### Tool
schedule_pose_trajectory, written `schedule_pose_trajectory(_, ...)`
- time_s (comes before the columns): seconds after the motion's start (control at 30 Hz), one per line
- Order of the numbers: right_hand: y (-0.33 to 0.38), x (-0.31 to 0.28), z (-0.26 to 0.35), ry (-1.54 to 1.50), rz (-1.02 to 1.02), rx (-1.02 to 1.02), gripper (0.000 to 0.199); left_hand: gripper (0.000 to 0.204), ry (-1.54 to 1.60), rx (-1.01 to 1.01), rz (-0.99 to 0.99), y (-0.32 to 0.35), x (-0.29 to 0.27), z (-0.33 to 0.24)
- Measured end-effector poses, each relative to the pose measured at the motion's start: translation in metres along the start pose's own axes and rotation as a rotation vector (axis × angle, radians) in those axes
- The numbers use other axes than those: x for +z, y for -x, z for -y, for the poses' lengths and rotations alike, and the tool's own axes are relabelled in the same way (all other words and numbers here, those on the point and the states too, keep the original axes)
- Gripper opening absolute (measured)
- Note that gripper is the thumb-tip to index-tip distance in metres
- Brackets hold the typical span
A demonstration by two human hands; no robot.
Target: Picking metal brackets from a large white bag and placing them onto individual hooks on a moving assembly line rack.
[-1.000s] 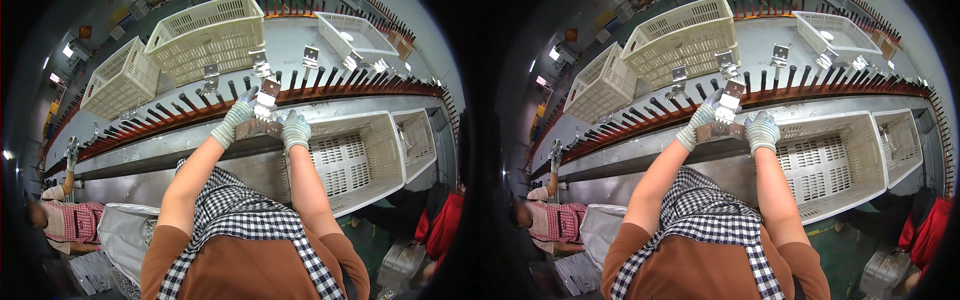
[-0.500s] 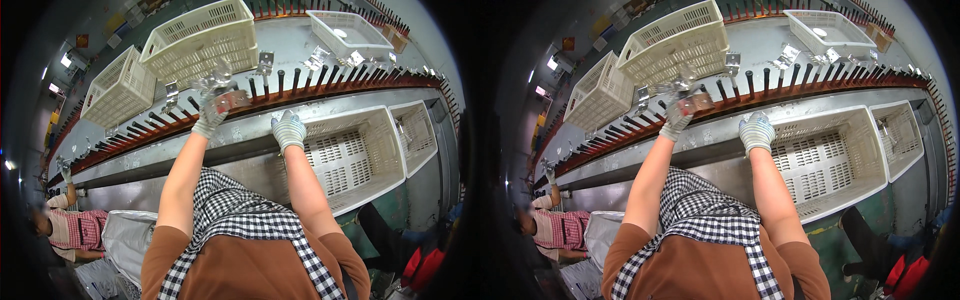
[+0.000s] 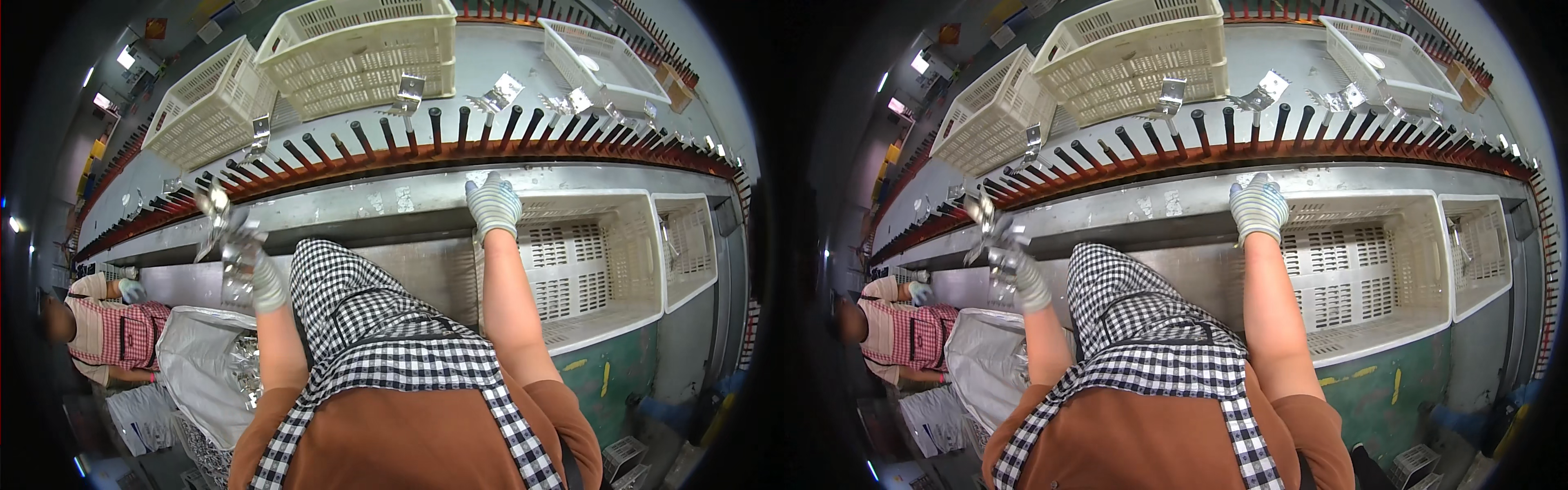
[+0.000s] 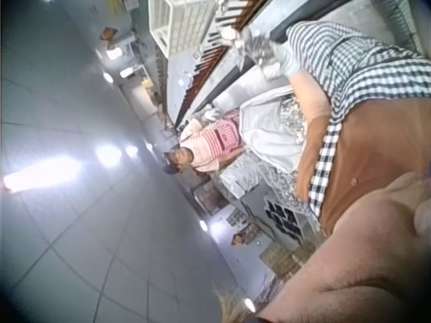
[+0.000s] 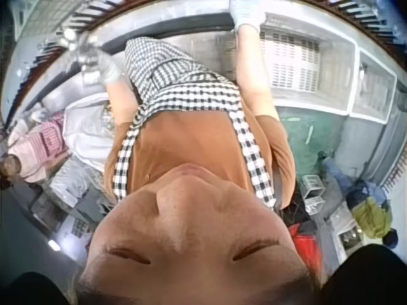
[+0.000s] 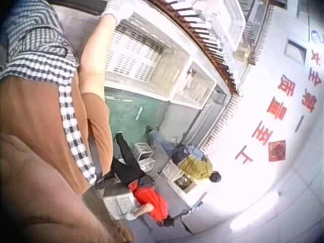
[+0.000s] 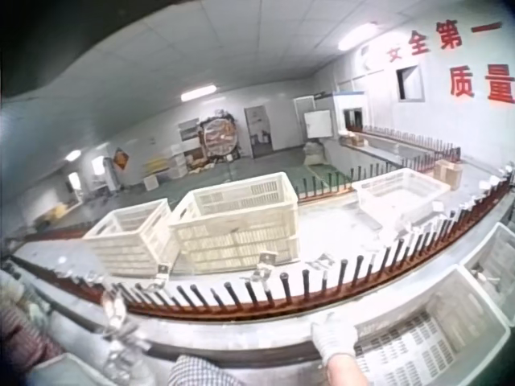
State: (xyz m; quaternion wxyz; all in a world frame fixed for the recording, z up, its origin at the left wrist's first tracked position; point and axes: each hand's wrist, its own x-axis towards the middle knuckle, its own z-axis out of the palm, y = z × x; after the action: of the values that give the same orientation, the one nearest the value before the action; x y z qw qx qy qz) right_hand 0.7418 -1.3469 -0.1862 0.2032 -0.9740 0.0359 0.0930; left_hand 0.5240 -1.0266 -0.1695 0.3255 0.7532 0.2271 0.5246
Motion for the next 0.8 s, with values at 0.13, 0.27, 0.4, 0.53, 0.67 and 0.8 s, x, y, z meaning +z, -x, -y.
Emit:
schedule_pose_trajectory(0.13,-0.004,0.005,0.000,0.068,0.020,0.004,0.056,0.050,0.415,-0.457,-0.351,0.009,-0.093,0.029)
schedule_pose_trajectory(0.27,-0.005,0.005,0.003,0.147,0.063,0.016,0.060,0.032,0.689,-0.832,-0.576,0.023,-0.204,0.109)
schedule_pose_trajectory(0.4,-0.005,0.004,0.004,0.102,0.062,-0.013,0.058,0.055,0.625,-1.130,-0.828,0.052,-0.267,0.146)
schedule_pose_trajectory(0.53,-0.005,0.007,0.006,0.123,0.036,-0.017,0.057,0.063,0.548,-1.129,-0.910,0.072,-0.256,0.150)
schedule_pose_trajectory(0.67,-0.010,0.012,0.000,0.137,0.027,-0.038,0.057,0.059,0.655,-0.913,-0.731,0.061,-0.195,0.149)
schedule_pose_trajectory(0.8,-0.006,0.008,0.000,0.134,0.029,-0.001,0.057,0.043,0.700,-0.740,-0.302,0.010,-0.078,0.054)
